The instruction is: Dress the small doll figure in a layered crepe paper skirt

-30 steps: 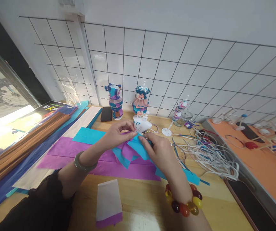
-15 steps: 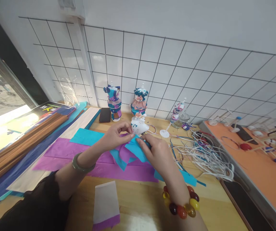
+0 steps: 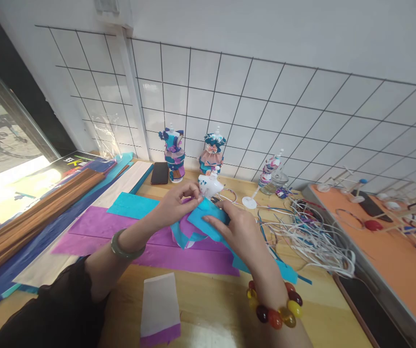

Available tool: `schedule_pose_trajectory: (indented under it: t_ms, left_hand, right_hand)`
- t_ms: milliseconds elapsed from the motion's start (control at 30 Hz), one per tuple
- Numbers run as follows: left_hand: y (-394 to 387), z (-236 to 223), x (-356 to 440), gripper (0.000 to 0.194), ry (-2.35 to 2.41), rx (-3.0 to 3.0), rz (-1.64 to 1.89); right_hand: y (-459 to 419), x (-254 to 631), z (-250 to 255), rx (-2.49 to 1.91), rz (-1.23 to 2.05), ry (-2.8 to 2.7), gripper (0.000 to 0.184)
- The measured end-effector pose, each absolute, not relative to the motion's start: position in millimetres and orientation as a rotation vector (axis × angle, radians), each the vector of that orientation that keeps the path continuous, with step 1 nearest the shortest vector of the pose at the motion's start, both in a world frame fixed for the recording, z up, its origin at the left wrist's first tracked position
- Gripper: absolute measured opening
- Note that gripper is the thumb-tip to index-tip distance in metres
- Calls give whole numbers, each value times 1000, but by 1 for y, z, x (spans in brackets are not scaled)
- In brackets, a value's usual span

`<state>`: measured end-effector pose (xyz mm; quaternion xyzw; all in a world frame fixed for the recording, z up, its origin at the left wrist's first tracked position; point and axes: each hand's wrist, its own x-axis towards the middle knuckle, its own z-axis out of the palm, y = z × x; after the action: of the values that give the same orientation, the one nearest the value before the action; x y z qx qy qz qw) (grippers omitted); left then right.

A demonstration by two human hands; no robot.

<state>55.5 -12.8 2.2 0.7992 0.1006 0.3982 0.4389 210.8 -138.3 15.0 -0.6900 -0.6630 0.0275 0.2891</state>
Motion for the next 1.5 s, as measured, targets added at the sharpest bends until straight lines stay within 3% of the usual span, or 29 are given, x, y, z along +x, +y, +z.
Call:
schedule_pose_trajectory:
  t_ms: [67, 633, 800, 1067, 1300, 1500]
  left_hand:
    - [-11, 2, 55, 4, 218, 2013, 996]
    - [-15, 4, 53, 25, 228, 2153, 1024]
    - [-16, 3, 53, 19, 188, 2194, 1029]
    - [-20, 4, 55, 3, 193, 2068, 962]
    - [-23, 5, 58, 25, 193, 1737, 844]
    - [-22, 5, 58, 21, 184, 1673, 839]
  right_hand:
    - [-138, 212, 15, -1896, 127, -1780, 35]
    - [-138, 225, 13, -1954, 171, -1853, 33]
    - [-140, 220, 18, -1876, 205, -1841, 38]
    - [-136, 210, 14, -1789, 68, -1658, 28]
    - [-136, 208, 14, -1777, 57, -1614, 26]
    - [-136, 209, 13, -1751, 53, -1624, 25]
